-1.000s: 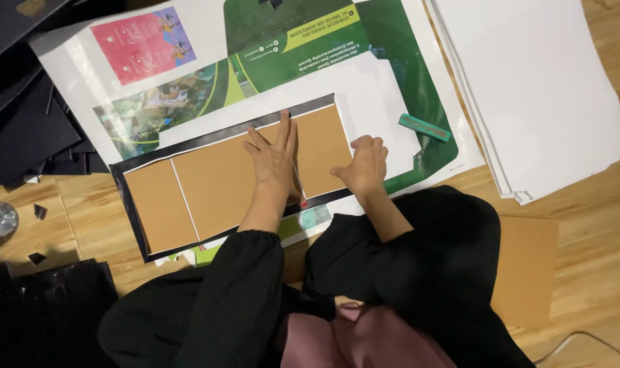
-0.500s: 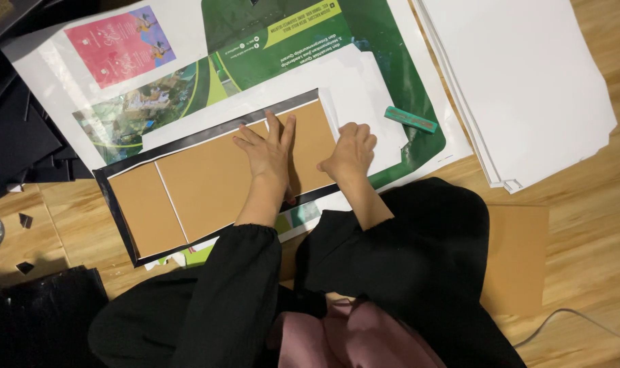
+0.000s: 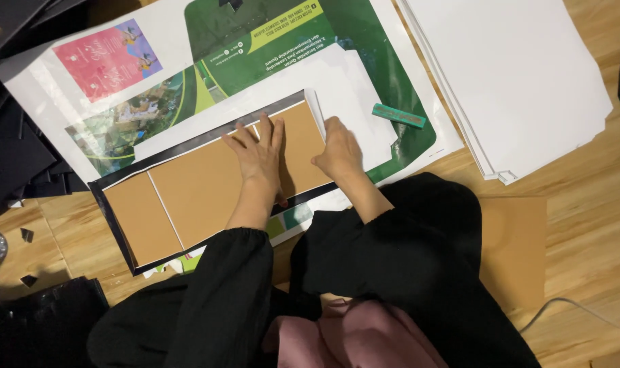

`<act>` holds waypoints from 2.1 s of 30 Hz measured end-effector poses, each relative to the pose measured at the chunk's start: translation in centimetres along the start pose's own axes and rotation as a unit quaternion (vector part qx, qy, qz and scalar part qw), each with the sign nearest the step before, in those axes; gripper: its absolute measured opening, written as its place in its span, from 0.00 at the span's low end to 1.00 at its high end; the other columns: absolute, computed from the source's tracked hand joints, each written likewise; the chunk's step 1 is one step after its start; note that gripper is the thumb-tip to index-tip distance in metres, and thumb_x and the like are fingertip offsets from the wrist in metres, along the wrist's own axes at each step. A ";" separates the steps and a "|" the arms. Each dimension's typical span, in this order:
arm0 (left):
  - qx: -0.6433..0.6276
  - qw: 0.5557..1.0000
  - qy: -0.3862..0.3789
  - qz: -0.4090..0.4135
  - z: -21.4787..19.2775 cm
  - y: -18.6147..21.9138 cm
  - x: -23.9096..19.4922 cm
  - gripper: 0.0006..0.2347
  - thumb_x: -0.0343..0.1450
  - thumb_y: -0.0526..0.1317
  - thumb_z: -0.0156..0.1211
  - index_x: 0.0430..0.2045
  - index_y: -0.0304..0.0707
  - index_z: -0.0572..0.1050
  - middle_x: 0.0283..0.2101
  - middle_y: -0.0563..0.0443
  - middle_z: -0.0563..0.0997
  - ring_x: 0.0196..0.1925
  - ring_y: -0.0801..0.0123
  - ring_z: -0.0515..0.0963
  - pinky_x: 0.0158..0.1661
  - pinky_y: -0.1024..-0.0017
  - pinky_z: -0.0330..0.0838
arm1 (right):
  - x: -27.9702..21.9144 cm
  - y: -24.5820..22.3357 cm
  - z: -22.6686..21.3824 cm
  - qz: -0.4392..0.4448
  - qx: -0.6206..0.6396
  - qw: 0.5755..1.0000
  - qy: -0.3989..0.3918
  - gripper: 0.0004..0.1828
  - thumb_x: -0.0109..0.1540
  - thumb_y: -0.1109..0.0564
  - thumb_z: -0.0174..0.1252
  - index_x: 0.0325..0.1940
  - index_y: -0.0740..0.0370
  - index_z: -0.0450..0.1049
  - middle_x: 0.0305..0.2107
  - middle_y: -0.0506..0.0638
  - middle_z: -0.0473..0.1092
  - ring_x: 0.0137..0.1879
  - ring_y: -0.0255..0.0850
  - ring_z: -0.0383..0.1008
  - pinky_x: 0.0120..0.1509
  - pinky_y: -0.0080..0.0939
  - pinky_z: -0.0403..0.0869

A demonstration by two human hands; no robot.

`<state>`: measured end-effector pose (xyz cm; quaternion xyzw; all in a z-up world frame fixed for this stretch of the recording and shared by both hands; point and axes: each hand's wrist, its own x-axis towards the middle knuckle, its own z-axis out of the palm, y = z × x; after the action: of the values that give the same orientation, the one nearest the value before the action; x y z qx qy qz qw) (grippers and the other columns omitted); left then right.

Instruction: Assembling book covers by aligning cardboard inserts onto printed sheets, pressing edges with a tool, and folding.

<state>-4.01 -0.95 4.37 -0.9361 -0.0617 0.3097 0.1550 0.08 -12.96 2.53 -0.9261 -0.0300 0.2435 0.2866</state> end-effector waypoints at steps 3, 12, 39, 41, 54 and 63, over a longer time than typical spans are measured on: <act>0.013 1.000 0.010 0.014 1.6 0.5 1.6 0.51 0.51 0.37 0.69 0.62 0.53 0.33 0.66 0.49 0.42 0.62 0.31 0.46 0.52 0.31 0.39 | -0.6 -0.6 -1.3 -0.053 0.027 0.998 -0.024 0.41 0.42 0.68 0.66 0.55 0.69 0.53 0.46 0.67 0.62 0.53 0.61 0.64 0.55 0.56 0.65; 0.030 0.999 0.008 0.022 3.5 1.3 4.2 0.54 0.49 0.37 0.70 0.62 0.54 0.29 0.63 0.42 0.45 0.59 0.27 0.51 0.53 0.38 0.49 | 1.3 2.4 -1.1 -0.176 0.067 0.978 -0.090 0.47 0.44 0.63 0.66 0.63 0.66 0.52 0.34 0.56 0.60 0.35 0.48 0.69 0.36 0.44 0.71; -0.048 0.997 0.051 0.019 0.2 2.7 4.1 0.62 0.37 0.62 0.71 0.61 0.50 0.32 0.61 0.48 0.52 0.54 0.28 0.58 0.49 0.44 0.62 | -1.6 1.7 -0.2 -0.169 -0.155 0.963 -0.138 0.53 0.41 0.65 0.62 0.66 0.66 0.43 0.43 0.56 0.56 0.47 0.53 0.63 0.49 0.49 0.70; -0.050 0.997 0.050 0.019 -0.2 2.6 3.5 0.63 0.39 0.60 0.72 0.61 0.52 0.26 0.60 0.47 0.53 0.55 0.29 0.59 0.50 0.49 0.63 | -2.0 1.4 -0.1 -0.167 -0.167 0.961 -0.144 0.53 0.41 0.65 0.61 0.66 0.67 0.44 0.43 0.57 0.56 0.47 0.53 0.63 0.49 0.49 0.70; -0.080 0.996 0.036 0.019 1.2 2.8 4.7 0.61 0.36 0.59 0.74 0.62 0.54 0.37 0.61 0.46 0.50 0.55 0.25 0.54 0.51 0.50 0.64 | -4.8 5.3 3.3 -0.270 -0.190 0.942 -0.054 0.37 0.44 0.68 0.54 0.58 0.76 0.55 0.39 0.60 0.59 0.46 0.54 0.60 0.52 0.44 0.65; -0.083 0.996 0.040 0.019 0.6 2.7 4.1 0.62 0.36 0.58 0.74 0.63 0.53 0.37 0.61 0.47 0.49 0.55 0.24 0.52 0.52 0.49 0.62 | -4.0 6.1 -0.1 -0.274 0.070 0.958 -0.045 0.28 0.45 0.67 0.53 0.51 0.65 0.63 0.35 0.57 0.62 0.40 0.53 0.69 0.43 0.47 0.71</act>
<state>-0.98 -2.44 0.75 -0.9584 -0.0633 0.2688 0.0728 -3.88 -18.89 1.01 -0.8479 -0.2782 0.1989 0.4050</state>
